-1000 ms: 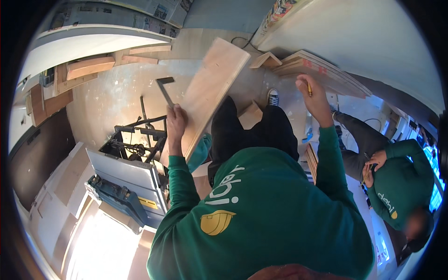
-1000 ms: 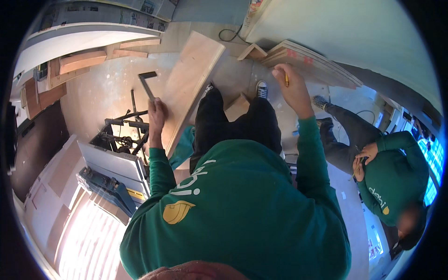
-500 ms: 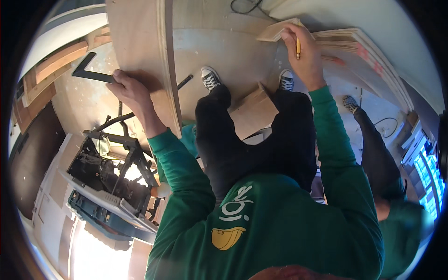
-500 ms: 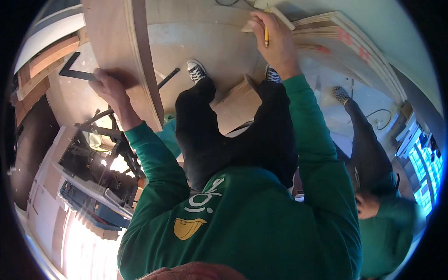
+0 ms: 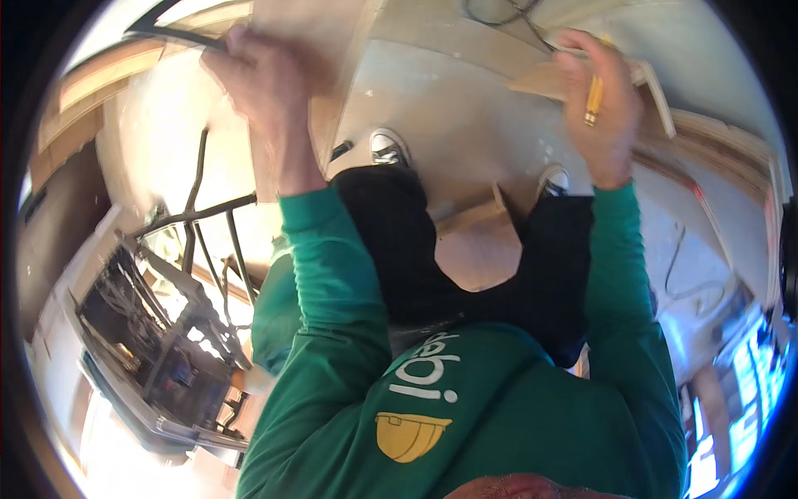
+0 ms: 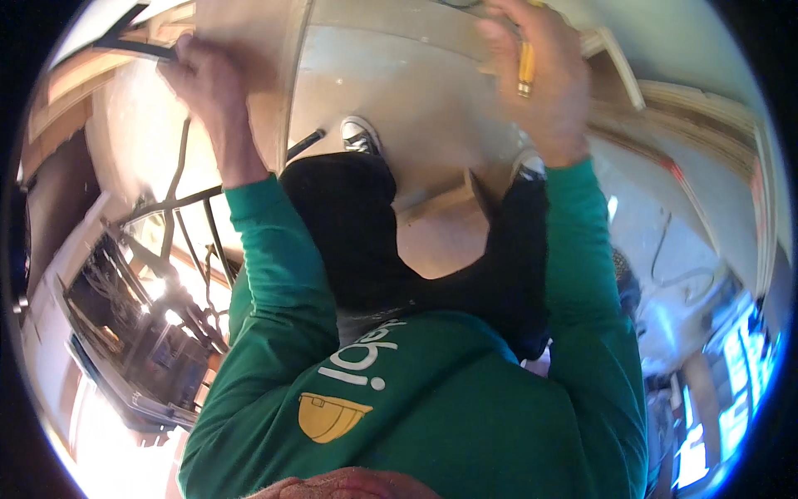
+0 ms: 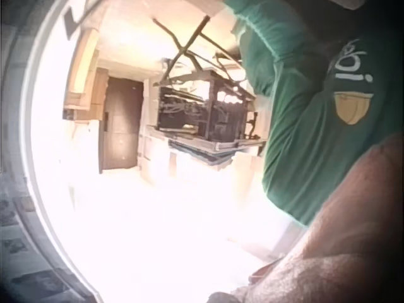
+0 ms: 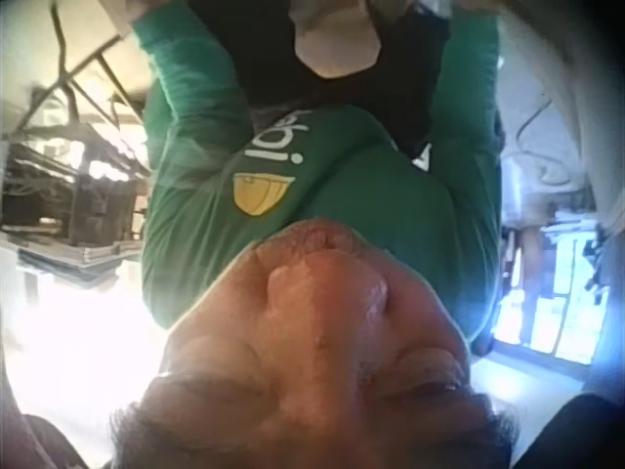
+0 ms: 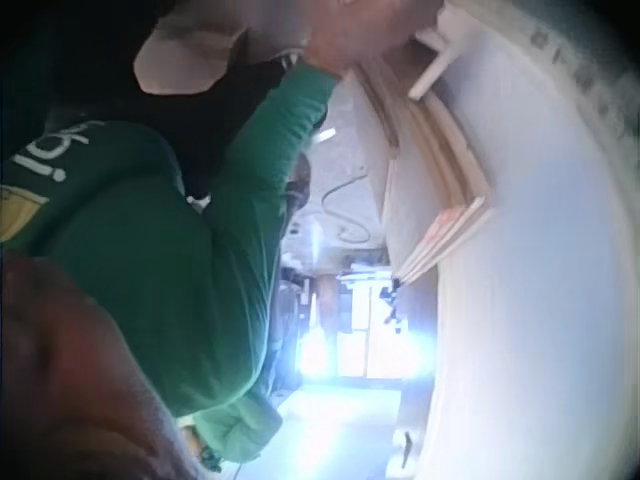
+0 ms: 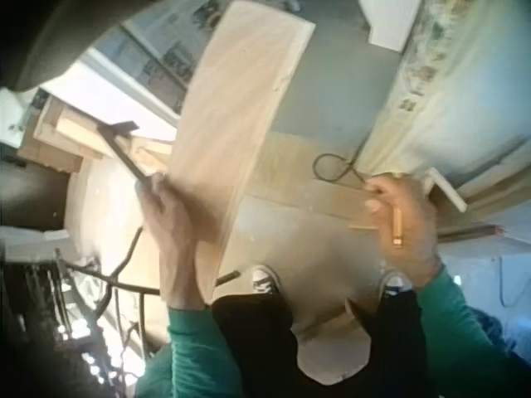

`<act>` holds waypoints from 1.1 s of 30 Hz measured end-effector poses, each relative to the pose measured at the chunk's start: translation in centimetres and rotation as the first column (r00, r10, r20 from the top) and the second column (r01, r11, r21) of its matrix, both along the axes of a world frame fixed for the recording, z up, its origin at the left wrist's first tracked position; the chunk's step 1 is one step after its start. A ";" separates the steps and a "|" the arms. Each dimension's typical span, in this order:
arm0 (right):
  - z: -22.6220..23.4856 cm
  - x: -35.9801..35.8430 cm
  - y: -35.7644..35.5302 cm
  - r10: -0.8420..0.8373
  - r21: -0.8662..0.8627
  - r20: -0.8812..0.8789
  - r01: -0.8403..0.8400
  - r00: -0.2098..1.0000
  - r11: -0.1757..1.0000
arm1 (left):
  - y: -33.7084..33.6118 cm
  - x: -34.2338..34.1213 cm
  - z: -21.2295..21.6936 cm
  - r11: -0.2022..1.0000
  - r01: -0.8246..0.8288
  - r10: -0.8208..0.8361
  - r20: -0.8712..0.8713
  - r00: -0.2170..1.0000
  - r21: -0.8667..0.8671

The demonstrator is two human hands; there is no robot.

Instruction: The person uses a square and pencil to measure and mark lines on a wooden board, then handles several other wooden pieces in a workshop area.

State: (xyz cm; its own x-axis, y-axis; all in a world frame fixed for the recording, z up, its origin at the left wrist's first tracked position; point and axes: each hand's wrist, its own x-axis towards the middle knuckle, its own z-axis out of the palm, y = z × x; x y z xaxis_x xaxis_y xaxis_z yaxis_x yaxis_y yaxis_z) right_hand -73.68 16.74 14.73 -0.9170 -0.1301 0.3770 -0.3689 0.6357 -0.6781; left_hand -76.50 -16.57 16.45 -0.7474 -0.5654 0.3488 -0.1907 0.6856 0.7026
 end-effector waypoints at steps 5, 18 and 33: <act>-1.1 0.0 1.1 0.046 -0.002 -0.081 -0.046 0.996 0.999 | 4.0 -1.0 -0.3 0.981 0.070 -0.076 0.025 0.997 0.178; -0.3 -0.2 1.7 0.008 0.136 0.147 -0.028 0.989 0.990 | 8.1 -2.0 -1.9 0.936 -0.162 0.227 -0.187 0.956 0.312; -1.9 -4.4 6.2 -0.007 0.503 0.250 -0.124 0.968 0.856 | 7.8 4.3 1.9 0.965 -0.255 0.263 -0.291 0.920 0.065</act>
